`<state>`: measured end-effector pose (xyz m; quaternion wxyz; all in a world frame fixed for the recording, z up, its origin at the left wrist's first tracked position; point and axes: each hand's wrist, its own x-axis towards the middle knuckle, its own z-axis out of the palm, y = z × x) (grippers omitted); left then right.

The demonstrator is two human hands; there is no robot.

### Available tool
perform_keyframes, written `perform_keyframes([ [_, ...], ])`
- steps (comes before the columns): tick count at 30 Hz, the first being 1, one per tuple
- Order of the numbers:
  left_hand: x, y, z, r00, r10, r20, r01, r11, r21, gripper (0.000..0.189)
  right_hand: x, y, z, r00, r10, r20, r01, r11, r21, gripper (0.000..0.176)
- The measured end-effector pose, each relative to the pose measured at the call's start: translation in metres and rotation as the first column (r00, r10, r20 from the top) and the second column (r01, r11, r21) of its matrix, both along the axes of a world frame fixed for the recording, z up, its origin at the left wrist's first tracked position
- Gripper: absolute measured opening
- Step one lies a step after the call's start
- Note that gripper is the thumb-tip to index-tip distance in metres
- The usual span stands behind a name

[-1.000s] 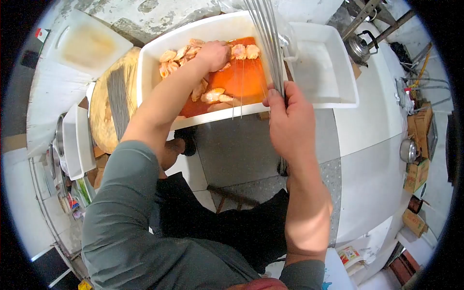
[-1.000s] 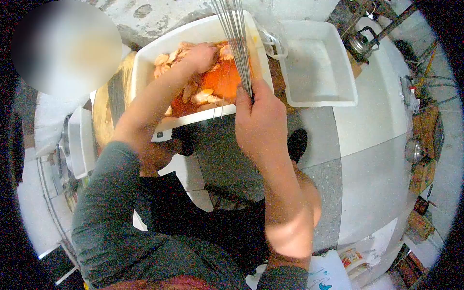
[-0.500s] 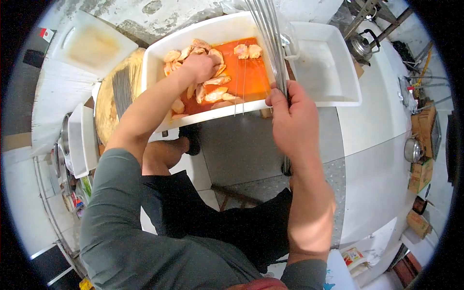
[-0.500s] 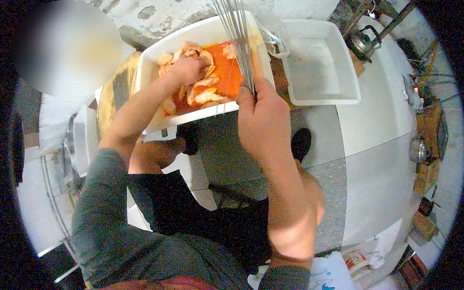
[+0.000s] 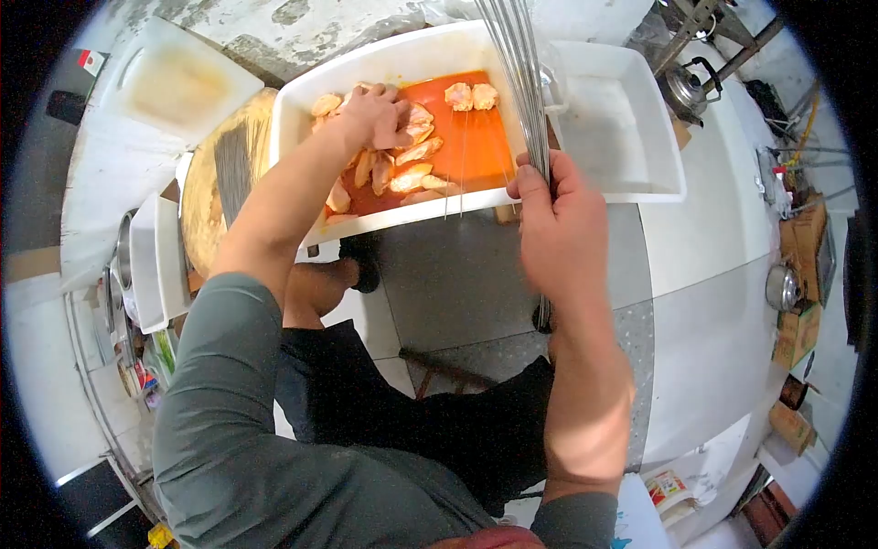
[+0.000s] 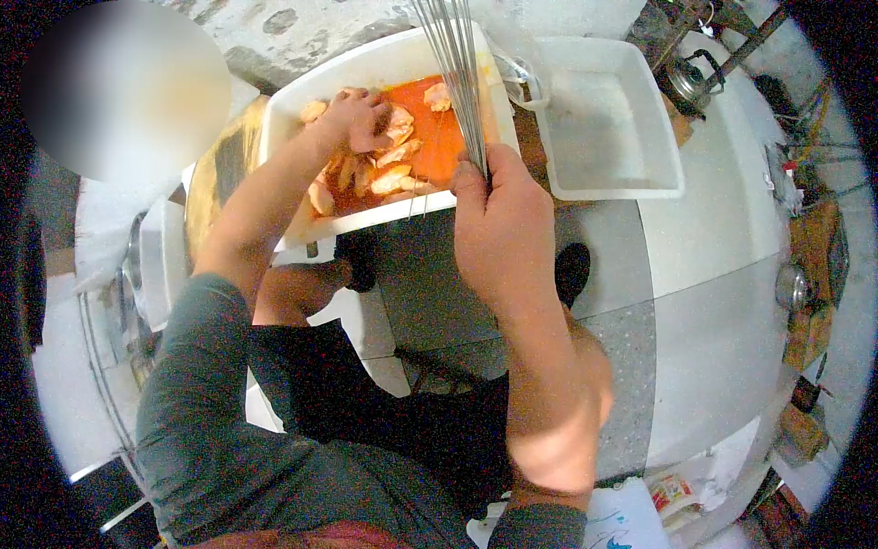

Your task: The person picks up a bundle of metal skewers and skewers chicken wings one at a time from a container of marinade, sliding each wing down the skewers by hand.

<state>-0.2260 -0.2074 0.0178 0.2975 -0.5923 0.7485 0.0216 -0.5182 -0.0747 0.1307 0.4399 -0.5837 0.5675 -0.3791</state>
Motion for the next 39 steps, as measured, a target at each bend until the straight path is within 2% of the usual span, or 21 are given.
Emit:
perform_keyframes([
  [5,-0.009,0.019,0.014,1.000,-0.003,0.000,0.003,1.000,0.023,0.085,-0.005,0.005,-0.001,1.000,-0.010,0.011,0.010,1.000,-0.025,0.023],
  [8,-0.010,0.024,0.013,0.994,-0.079,0.071,0.074,0.995,0.070,0.083,-0.009,0.006,0.002,1.000,-0.006,0.023,0.006,1.000,-0.021,0.023],
  [11,-0.025,0.036,0.021,0.973,-0.197,-0.118,0.201,0.979,0.025,0.081,-0.010,0.007,0.003,1.000,-0.008,0.021,0.008,1.000,-0.017,0.022],
  [12,-0.026,0.038,0.013,0.926,-0.303,-0.225,0.293,0.953,-0.076,0.081,-0.009,0.007,0.003,1.000,-0.005,0.027,0.006,1.000,-0.027,0.023],
  [15,-0.033,0.033,0.000,0.886,-0.311,-0.345,0.356,0.932,0.074,0.078,-0.007,0.007,0.004,1.000,0.005,0.016,-0.004,0.999,-0.040,0.023],
  [19,-0.046,0.045,0.015,0.903,-0.166,-0.395,0.236,0.962,0.136,0.078,-0.007,0.006,0.002,1.000,0.005,0.002,-0.005,1.000,-0.024,0.023],
  [22,-0.051,0.041,0.012,0.909,-0.041,-0.415,0.129,0.974,0.187,0.084,-0.006,0.004,0.000,1.000,0.000,0.019,0.000,1.000,-0.007,0.023],
  [25,-0.070,0.046,0.012,0.948,0.027,-0.317,0.025,0.987,0.159,0.086,-0.003,0.003,-0.002,1.000,0.009,0.006,-0.009,1.000,-0.003,0.022],
  [26,-0.073,0.046,0.002,0.966,0.059,-0.251,-0.017,0.986,0.165,0.080,-0.002,0.002,-0.003,1.000,0.012,-0.002,-0.012,1.000,-0.006,0.022],
  [32,-0.067,0.043,-0.018,0.949,-0.044,-0.311,0.091,0.986,0.138,0.064,-0.001,0.003,-0.002,1.000,-0.007,-0.004,0.007,1.000,0.014,0.022],
  [39,-0.030,0.046,-0.029,0.839,-0.189,-0.511,0.229,0.973,0.015,0.043,-0.005,0.003,0.000,1.000,-0.005,-0.012,0.005,1.000,0.009,0.022],
])
